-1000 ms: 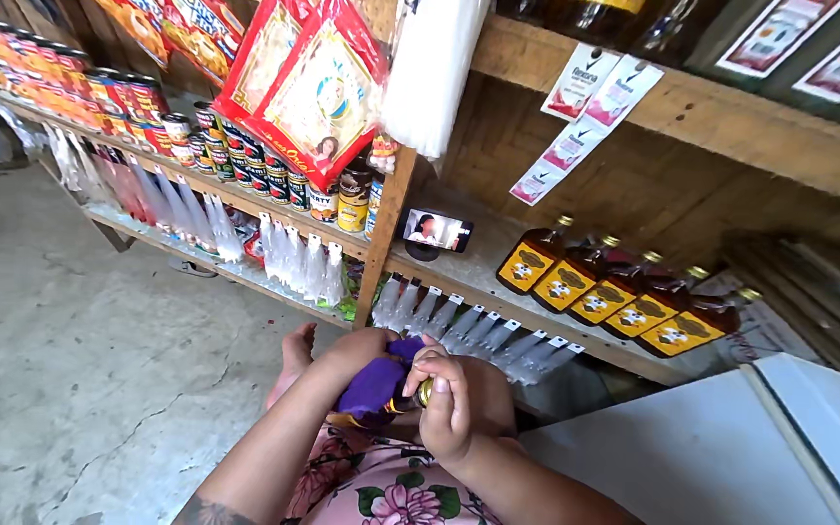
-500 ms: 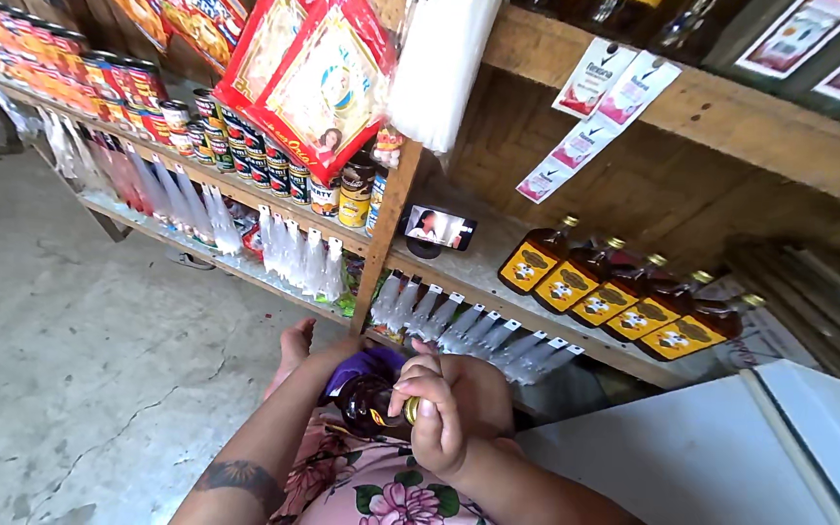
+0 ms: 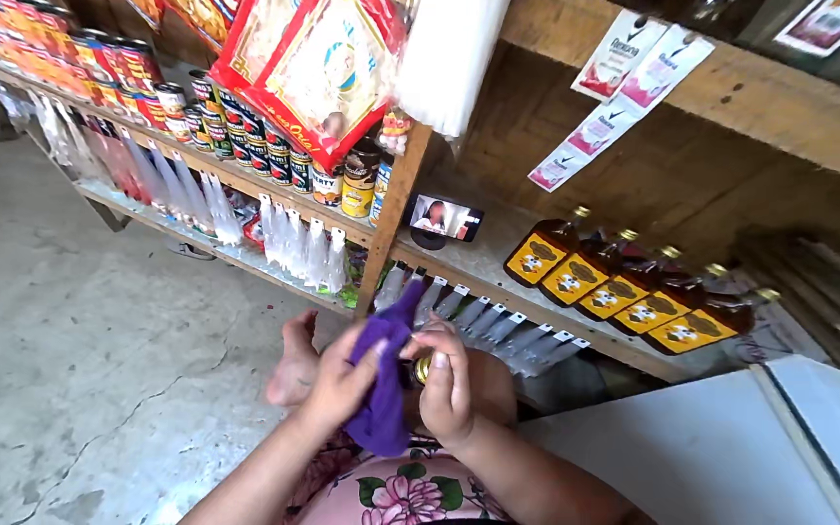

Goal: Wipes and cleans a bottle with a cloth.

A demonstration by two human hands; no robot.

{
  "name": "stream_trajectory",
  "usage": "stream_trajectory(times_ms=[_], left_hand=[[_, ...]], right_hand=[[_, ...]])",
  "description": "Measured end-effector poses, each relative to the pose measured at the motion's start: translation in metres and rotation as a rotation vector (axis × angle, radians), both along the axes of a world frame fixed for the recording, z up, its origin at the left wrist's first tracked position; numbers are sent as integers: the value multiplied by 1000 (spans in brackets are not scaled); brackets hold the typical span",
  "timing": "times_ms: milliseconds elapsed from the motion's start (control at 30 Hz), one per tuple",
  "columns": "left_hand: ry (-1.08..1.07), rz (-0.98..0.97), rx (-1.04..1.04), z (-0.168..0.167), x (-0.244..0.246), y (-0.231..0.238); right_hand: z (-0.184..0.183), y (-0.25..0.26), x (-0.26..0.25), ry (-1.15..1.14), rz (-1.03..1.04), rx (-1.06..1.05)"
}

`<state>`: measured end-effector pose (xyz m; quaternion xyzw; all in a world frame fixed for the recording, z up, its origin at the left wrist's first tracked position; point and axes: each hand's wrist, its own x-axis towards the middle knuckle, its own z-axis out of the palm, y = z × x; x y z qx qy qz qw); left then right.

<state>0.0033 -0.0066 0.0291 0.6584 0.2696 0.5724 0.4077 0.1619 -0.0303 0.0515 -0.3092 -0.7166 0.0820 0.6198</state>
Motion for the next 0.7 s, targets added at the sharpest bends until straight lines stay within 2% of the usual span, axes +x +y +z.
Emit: stream_trajectory(times_ms=[100, 267, 467, 600, 700], left_hand=[[162, 36, 185, -1, 16, -21], [268, 158, 249, -4, 27, -19], [355, 108, 113, 11, 33, -8], [339, 7, -19, 18, 34, 0], [332, 8, -26, 17, 36, 1]], right_hand=[[0, -3, -1, 20, -17, -31], [1, -3, 4, 30, -17, -43], [-1, 1, 12, 47, -49, -83], [-2, 1, 16, 35, -61, -76], [-1, 1, 18, 17, -74, -81]])
